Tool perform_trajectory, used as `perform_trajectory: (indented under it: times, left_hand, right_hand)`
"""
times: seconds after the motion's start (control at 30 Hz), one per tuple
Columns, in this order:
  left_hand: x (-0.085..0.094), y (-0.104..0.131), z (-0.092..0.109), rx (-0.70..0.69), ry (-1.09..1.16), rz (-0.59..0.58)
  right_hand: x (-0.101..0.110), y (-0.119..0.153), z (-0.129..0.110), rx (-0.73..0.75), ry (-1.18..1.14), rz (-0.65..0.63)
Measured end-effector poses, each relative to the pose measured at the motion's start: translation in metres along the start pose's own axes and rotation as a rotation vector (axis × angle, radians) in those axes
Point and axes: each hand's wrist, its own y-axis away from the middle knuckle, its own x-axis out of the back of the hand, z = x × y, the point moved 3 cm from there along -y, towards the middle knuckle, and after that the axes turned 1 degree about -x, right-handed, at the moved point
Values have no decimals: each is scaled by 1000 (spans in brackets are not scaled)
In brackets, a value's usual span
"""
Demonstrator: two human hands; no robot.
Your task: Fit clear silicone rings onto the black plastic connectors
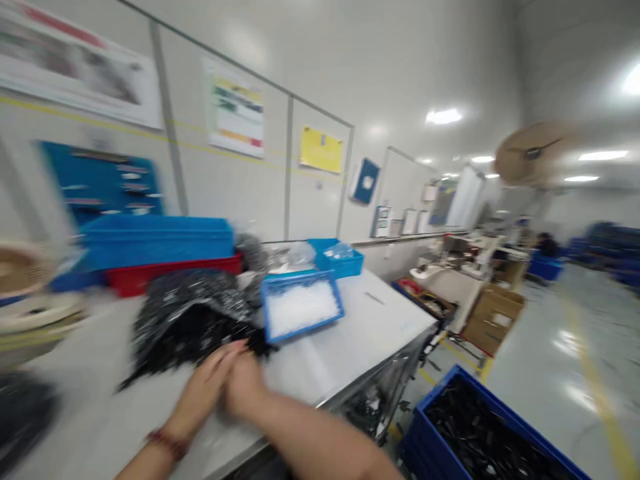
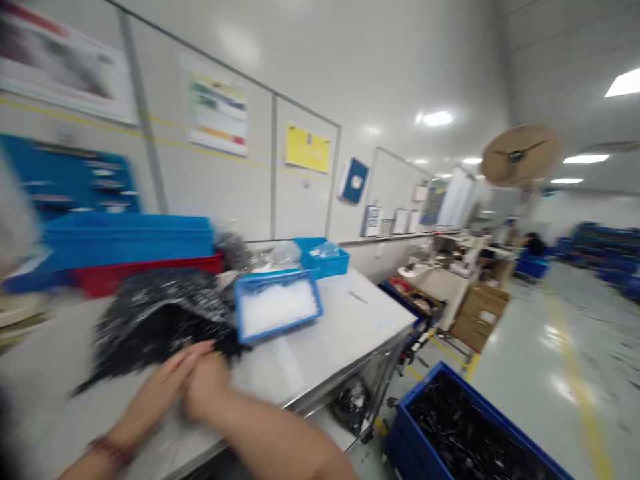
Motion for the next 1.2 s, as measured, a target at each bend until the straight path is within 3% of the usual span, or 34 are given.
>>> perform_trajectory:
  times: [0.1, 0.23, 0.33, 0.5, 0.73, 0.93, 1.2]
  left_hand:
    - [-2, 4, 0, -39, 159, -113]
    - [3, -2, -9, 46, 153, -124]
    - [7, 0, -16, 79, 200, -158]
    - [6, 5, -29, 95, 322, -203]
    - [4, 18, -51, 136, 349, -79]
    - [5, 32, -35, 78, 240, -88]
    - [33, 40, -8, 132, 67, -97]
  right_hand:
    - [-17, 0, 20, 29, -85, -96]
    - [-45, -9, 45, 70, -147, -176]
    - [-50, -11, 52, 111, -154, -184]
    - [-45, -9, 52, 150, -142, -163]
    - [-32, -7, 44, 147, -186, -111]
    - [-22, -12, 45, 58, -287, -88]
    - [-3, -10, 39, -69, -478, -145]
